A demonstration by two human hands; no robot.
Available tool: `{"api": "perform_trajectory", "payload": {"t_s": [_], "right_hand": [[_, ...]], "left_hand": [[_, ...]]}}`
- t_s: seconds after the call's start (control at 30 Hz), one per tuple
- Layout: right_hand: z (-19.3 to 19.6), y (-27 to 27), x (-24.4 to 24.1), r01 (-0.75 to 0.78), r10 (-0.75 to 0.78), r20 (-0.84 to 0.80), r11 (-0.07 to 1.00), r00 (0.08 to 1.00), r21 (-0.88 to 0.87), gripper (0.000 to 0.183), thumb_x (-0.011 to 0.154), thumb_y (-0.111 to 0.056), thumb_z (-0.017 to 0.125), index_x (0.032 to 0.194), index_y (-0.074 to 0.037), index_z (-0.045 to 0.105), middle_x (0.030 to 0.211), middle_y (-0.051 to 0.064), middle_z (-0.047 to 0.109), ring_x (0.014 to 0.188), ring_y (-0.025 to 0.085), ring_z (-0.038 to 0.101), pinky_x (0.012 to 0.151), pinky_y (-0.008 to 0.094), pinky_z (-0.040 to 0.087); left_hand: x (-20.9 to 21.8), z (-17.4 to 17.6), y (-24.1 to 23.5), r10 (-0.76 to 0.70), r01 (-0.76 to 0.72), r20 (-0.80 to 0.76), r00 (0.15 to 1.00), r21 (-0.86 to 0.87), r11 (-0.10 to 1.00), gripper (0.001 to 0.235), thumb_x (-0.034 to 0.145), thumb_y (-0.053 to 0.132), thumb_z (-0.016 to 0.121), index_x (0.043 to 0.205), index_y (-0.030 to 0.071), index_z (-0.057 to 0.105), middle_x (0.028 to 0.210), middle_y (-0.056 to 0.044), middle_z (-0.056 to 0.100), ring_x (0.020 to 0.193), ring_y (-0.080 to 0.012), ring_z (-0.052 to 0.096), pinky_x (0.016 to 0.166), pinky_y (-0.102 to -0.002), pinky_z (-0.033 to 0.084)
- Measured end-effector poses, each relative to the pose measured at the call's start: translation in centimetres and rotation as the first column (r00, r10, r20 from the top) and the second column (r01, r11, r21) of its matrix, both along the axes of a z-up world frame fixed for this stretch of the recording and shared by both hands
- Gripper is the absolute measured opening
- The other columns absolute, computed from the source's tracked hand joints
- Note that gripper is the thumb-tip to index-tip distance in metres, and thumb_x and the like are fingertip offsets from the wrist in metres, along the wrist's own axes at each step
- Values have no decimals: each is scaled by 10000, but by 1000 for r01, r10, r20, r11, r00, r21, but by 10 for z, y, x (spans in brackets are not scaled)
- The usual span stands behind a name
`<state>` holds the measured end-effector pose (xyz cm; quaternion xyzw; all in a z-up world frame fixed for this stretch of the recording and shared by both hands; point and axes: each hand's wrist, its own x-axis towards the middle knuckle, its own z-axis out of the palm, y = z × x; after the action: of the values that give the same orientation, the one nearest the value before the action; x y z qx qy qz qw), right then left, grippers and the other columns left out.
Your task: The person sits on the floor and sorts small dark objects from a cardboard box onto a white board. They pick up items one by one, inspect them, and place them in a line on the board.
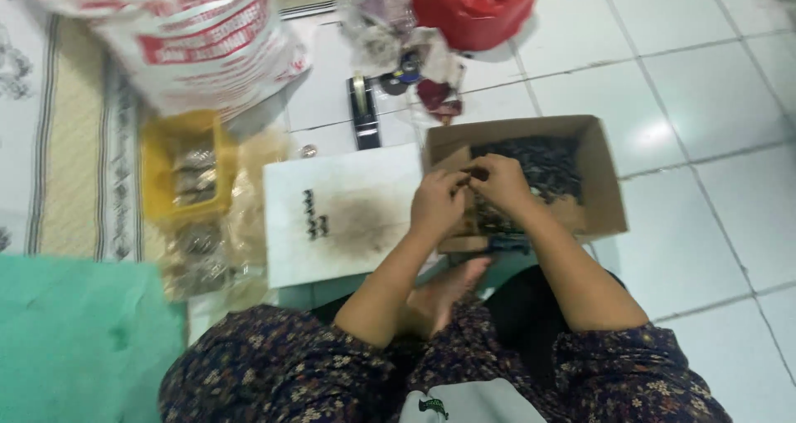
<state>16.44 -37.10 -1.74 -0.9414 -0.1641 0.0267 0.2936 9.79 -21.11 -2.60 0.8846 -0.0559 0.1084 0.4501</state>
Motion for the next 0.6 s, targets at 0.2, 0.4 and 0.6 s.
{"api": "perform_trajectory", "payload": {"t_s": [0.2, 0.4, 0.6], "right_hand": [[-30, -104, -22, 241, -258, -131, 961, 957, -137, 216, 821, -190, 779, 1033, -155, 806, 1067, 91, 779, 1099, 317, 705, 940, 427, 564], [-120, -117, 7, 184, -322, -501, 934, 803, -305, 283, 741, -148, 817, 1019, -195, 824, 1071, 72, 793, 1117, 326, 706, 984, 419, 509], [-116, -108, 17, 145, -277, -594, 954, 755, -261, 410, 687, -40, 870, 1078, -151, 819, 1108, 152, 771, 1158, 384, 674, 1011, 467, 529]], "left_hand": [[41, -72, -92, -230, 276, -285, 930, 134, 952, 400, 833, -5, 646, 1212, 90, 730, 996, -170, 705, 1002, -340, 701, 862, -397, 609], [49, -152, -107, -260, 407, -365, 894, 417, 813, 181, 857, -1, 622, 984, 19, 749, 961, -173, 706, 972, -319, 680, 843, -432, 613], [50, -135, -104, -283, 439, -366, 887, 471, 766, 176, 907, 26, 615, 1015, 61, 750, 1022, -135, 737, 989, -273, 698, 861, -399, 609]]}}
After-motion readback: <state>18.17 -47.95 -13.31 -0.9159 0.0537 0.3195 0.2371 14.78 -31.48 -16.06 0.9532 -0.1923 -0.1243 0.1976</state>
